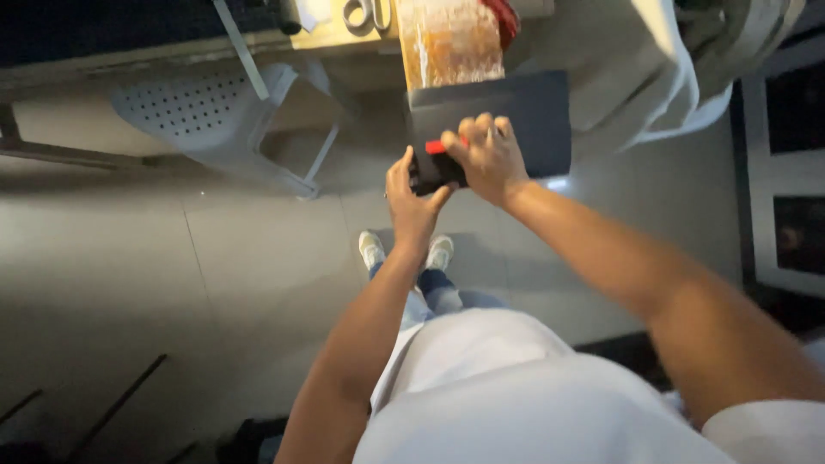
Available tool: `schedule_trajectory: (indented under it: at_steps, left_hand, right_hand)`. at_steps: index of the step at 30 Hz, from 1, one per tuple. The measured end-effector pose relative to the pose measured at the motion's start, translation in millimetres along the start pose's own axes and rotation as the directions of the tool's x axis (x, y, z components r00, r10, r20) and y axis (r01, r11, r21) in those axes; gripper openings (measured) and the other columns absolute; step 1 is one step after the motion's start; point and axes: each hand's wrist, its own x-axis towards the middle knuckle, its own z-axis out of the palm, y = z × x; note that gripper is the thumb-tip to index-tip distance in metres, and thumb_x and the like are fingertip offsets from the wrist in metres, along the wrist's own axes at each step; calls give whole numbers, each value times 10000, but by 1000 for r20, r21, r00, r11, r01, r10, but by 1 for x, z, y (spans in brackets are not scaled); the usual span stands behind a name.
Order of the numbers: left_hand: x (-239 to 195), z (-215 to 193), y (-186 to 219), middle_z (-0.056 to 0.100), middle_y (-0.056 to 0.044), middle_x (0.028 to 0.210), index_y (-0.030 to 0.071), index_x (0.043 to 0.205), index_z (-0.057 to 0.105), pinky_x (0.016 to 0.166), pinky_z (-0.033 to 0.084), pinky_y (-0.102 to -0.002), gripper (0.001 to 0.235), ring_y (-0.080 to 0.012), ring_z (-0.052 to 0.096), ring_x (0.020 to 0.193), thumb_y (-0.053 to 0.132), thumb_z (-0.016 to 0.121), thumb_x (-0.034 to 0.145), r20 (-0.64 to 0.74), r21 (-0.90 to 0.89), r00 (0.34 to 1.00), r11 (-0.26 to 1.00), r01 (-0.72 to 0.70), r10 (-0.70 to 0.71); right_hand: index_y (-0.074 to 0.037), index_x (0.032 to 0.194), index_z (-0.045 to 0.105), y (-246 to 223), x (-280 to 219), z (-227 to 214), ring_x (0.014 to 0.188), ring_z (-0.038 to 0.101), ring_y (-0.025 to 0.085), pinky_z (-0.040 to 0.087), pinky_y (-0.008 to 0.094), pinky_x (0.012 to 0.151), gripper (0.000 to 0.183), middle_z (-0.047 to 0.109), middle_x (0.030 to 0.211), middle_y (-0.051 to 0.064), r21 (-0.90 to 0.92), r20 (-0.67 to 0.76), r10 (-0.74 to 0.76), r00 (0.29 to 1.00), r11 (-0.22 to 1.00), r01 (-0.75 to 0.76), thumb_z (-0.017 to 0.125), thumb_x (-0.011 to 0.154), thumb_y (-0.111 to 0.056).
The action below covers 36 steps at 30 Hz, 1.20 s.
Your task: Applying an adhesive sheet to a board with a squeegee and painting a board with a roller.
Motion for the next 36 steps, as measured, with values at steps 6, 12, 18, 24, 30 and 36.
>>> schedule_trajectory:
  at_steps: [6,12,18,24,30,36]
  left_hand:
    - [7,6,-9,554,-143,1303,150,1534,499,984,560,-450,1014,-352,609,1172,285,993,659,-2,18,1000,1000,-19,19]
    - [9,3,2,560,-175,1283,111,1511,515,950,575,-477,1013,-382,614,1144,343,994,650,-9,10,1000,1000,-19,19]
    - [7,0,12,549,-130,1323,107,1501,484,1086,464,-384,918,-279,581,1208,282,917,711,25,29,997,997,74,-75]
    - [9,-8,46,539,-121,1330,105,1469,507,1047,503,-393,909,-266,600,1176,261,903,666,34,25,981,981,191,-192]
    - [7,-1,26,564,-102,1342,155,1470,513,1071,489,-368,896,-256,604,1206,164,928,676,3,44,989,988,145,-145]
    - [8,-6,52,534,-111,1330,97,1457,517,1033,531,-371,916,-248,609,1171,280,937,664,13,-8,971,971,238,-237]
  right_hand:
    - [-151,1365,513,-10,-9,9,1196,526,517,469,635,894,408,523,1246,252,-48,-37,-10,999,999,9,583,970,-72]
    - [-247,1166,559,10,6,4,859,457,281,385,435,730,316,418,960,25,23,-48,23,999,999,-22,573,890,-93]
    - [-96,1235,508,-23,-6,-22,951,542,383,476,525,773,288,522,1146,202,-51,-47,-9,999,999,7,568,958,-46]
    - [-195,1142,464,4,21,-1,892,456,293,373,417,737,329,476,1022,73,-91,-1,63,998,994,-62,574,875,-36]
    - [-182,1198,579,-31,-21,-37,983,554,308,412,437,824,256,560,1125,108,-67,3,-20,1000,998,20,540,956,-106]
    - [-178,1122,468,5,29,2,868,458,297,377,420,730,307,482,998,84,-79,-14,88,996,993,-89,547,849,-64]
